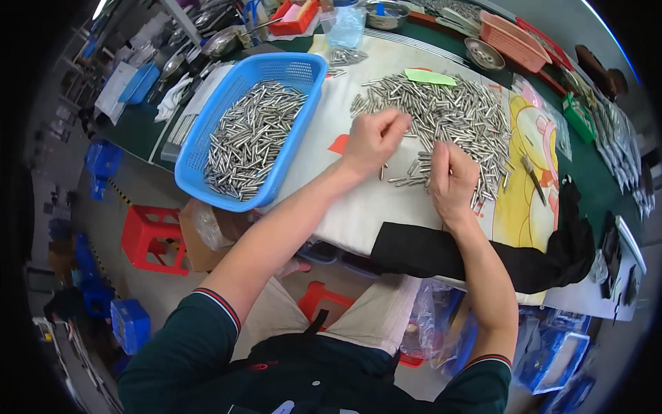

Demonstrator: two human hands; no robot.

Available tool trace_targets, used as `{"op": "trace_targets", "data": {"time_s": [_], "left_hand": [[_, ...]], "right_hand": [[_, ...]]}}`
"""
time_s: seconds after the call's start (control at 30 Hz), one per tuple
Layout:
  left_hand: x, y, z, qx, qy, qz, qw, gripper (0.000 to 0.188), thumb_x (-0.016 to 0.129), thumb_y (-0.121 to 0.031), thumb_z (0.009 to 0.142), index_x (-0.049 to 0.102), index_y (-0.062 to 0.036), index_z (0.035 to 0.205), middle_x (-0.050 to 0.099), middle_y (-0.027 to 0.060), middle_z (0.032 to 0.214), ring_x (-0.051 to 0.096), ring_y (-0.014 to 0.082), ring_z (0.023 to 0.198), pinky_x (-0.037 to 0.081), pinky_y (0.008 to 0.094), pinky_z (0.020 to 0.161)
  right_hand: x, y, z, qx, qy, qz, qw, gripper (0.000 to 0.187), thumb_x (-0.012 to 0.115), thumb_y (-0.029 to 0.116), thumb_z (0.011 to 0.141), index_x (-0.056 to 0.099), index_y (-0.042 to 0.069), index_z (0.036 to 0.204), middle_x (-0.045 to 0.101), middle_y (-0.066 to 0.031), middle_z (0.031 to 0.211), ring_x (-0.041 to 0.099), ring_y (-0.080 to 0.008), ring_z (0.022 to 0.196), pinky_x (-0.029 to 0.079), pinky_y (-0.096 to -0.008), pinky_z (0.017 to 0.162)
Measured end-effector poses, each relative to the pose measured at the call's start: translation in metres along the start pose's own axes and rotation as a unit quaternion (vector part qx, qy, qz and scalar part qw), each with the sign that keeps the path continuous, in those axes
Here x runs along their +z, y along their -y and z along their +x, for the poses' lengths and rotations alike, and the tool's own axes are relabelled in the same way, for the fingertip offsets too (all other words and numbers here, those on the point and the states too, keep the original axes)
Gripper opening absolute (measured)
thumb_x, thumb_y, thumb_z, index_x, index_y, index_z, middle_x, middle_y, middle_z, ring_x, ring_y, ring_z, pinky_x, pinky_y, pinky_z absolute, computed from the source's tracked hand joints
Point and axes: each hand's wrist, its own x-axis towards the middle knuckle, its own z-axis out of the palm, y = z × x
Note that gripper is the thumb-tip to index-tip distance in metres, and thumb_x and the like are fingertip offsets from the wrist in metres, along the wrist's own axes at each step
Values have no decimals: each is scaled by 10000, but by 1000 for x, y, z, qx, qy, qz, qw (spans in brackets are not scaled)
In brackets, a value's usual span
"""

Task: Sorting and inspecting small metal connector pins at a workbench.

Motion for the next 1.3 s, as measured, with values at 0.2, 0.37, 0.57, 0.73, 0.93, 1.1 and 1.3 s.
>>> {"op": "trace_targets", "data": {"time_s": [0.2, 0.37, 0.57, 0.73, 0.93, 1.1, 1.3], "left_hand": [[-7, 4, -5, 139, -49, 107, 983, 183, 623, -155, 740, 561, -69, 592, 522, 107, 495, 534, 288, 450, 422, 366, 438], [-7, 12, -5, 154, -19, 90, 984, 149, 612, -180, 692, 548, -85, 596, 539, 109, 514, 560, 302, 487, 447, 401, 475], [-11, 0, -10, 53, -57, -123, 989, 157, 567, -135, 747, 499, -40, 851, 582, 140, 761, 590, 285, 710, 426, 359, 556], [3, 15, -12, 75, 2, -142, 987, 276, 565, -154, 819, 390, -78, 620, 357, 58, 574, 363, 175, 542, 321, 329, 531], [-7, 9, -8, 53, -37, -188, 980, 177, 542, -161, 805, 442, -66, 694, 375, 40, 594, 400, 184, 589, 345, 341, 582], [-5, 9, 2, 68, -41, 41, 996, 150, 588, -180, 726, 563, -64, 634, 545, 124, 528, 557, 325, 504, 448, 424, 505], [-10, 10, 1, 37, -75, 47, 995, 215, 599, -192, 779, 569, -69, 605, 546, 126, 513, 561, 303, 479, 428, 396, 453]], "right_hand": [[12, 23, 22, 3, 15, -2, 1000, 317, 449, 57, 907, 359, 1, 609, 295, -11, 530, 251, -91, 479, 213, -264, 434], [51, 65, 62, -75, 37, 40, 996, 299, 479, 57, 893, 396, -1, 612, 328, -21, 526, 289, -101, 472, 248, -257, 432], [110, 79, 88, -130, 130, 34, 982, 311, 554, 92, 860, 431, 4, 588, 377, -60, 489, 320, -145, 411, 281, -288, 400], [145, 88, 91, -137, 179, 5, 974, 346, 573, 117, 848, 427, 9, 553, 376, -82, 463, 347, -193, 387, 298, -306, 388], [159, 94, 101, -115, 245, -109, 956, 408, 558, 318, 841, 502, -3, 594, 492, -126, 557, 473, -290, 503, 382, -372, 489], [93, 59, 113, 39, 85, -26, 995, 468, 457, 335, 927, 534, -22, 634, 481, -20, 534, 406, -88, 502, 338, -261, 473], [-20, 22, 66, 166, 166, -303, 924, 261, 580, 235, 796, 587, -14, 719, 543, -117, 570, 515, -176, 512, 402, -315, 518]]}}
